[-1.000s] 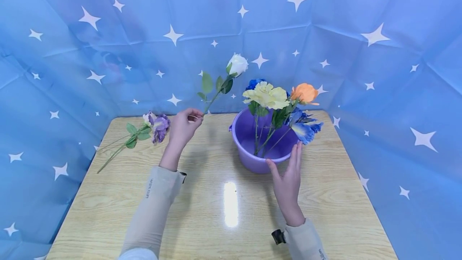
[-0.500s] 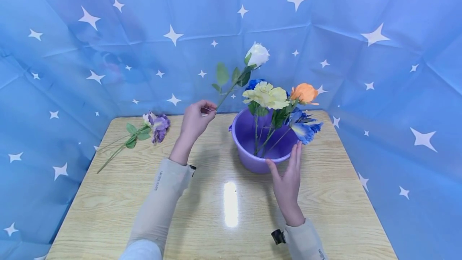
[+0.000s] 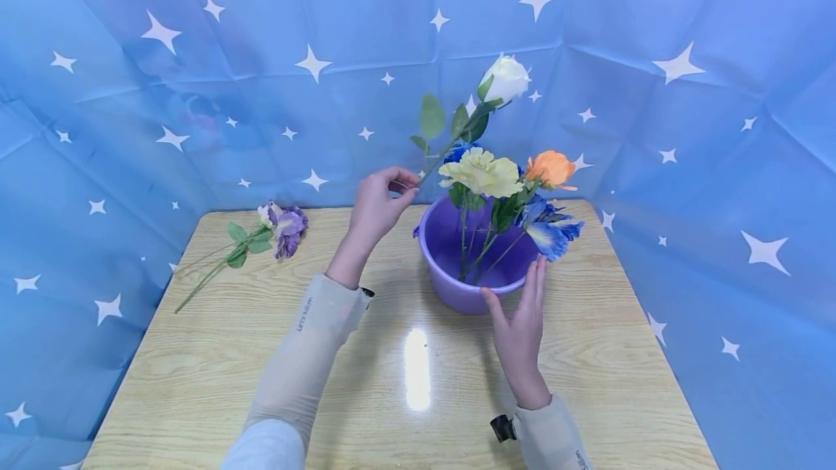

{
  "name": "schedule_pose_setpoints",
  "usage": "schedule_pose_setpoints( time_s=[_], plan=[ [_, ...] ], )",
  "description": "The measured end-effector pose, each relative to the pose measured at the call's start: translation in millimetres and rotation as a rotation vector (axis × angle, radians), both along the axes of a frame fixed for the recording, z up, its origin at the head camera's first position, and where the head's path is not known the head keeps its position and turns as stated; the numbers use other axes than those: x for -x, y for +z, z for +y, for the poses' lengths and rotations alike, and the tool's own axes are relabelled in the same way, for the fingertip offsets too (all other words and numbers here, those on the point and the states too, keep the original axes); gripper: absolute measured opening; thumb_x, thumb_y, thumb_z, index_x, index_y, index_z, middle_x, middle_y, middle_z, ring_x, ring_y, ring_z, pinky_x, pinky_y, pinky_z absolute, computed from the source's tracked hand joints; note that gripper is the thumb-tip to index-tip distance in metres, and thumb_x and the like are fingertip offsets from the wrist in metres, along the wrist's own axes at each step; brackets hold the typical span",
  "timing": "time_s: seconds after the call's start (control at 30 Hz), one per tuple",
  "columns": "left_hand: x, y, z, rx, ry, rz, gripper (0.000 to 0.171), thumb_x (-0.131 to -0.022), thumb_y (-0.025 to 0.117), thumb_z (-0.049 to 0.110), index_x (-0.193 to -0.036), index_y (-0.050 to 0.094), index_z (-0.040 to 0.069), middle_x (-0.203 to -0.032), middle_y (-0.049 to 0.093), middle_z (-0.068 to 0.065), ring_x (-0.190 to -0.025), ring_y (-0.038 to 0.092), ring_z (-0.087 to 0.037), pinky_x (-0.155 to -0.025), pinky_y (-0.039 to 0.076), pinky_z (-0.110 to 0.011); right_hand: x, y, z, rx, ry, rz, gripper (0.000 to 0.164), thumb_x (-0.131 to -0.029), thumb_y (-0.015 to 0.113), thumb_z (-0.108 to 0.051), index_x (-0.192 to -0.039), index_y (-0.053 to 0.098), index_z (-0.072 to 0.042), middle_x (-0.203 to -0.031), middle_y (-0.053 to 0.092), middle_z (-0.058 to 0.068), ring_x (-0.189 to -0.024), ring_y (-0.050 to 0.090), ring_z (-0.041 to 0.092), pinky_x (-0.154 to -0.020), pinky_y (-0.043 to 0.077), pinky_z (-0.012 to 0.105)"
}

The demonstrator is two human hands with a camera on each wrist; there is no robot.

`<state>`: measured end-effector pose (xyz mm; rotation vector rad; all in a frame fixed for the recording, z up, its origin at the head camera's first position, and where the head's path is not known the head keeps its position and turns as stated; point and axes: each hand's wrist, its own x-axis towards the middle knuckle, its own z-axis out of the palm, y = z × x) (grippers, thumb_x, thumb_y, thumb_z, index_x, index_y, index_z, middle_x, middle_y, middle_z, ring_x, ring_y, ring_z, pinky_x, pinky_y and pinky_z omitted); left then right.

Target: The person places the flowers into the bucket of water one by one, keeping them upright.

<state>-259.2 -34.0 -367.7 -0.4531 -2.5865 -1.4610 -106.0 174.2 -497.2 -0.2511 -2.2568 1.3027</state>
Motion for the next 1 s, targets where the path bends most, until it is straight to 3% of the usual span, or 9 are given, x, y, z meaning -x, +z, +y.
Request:
schedule_pose_setpoints(
  time_s=[0.57, 1.0],
  plan=[
    [-3.8, 10.3, 38.1, -0.053, -0.053, 0.042, 0.012, -0.092, 0.069, 0.008, -0.103, 0.073, 0.007, -0.100, 0.075, -0.009, -0.090, 0.071, -0.022, -0.081, 0.059, -0.031, -0.8, -0.9, 0.5, -0.008, 0.002, 0.012, 0.093, -0.090, 0.075, -0.026, -0.157, 0.017, 0.002, -0.169, 0.006, 0.008, -0.156, 0.009, 0.029, -0.125, 0.017, 0.054],
    [-12.6, -0.7, 66.1, -0.082, -0.127, 0.061, 0.010, -0.092, 0.069, 0.009, -0.102, 0.071, 0.007, -0.098, 0.073, -0.008, -0.087, 0.070, -0.018, -0.076, 0.057, -0.021, -0.7, 1.2, -0.9, -0.022, -0.002, 0.021, 0.092, -0.090, 0.075, -0.022, -0.157, 0.017, 0.002, -0.169, 0.007, 0.011, -0.156, 0.010, 0.031, -0.124, 0.018, 0.055]
  ],
)
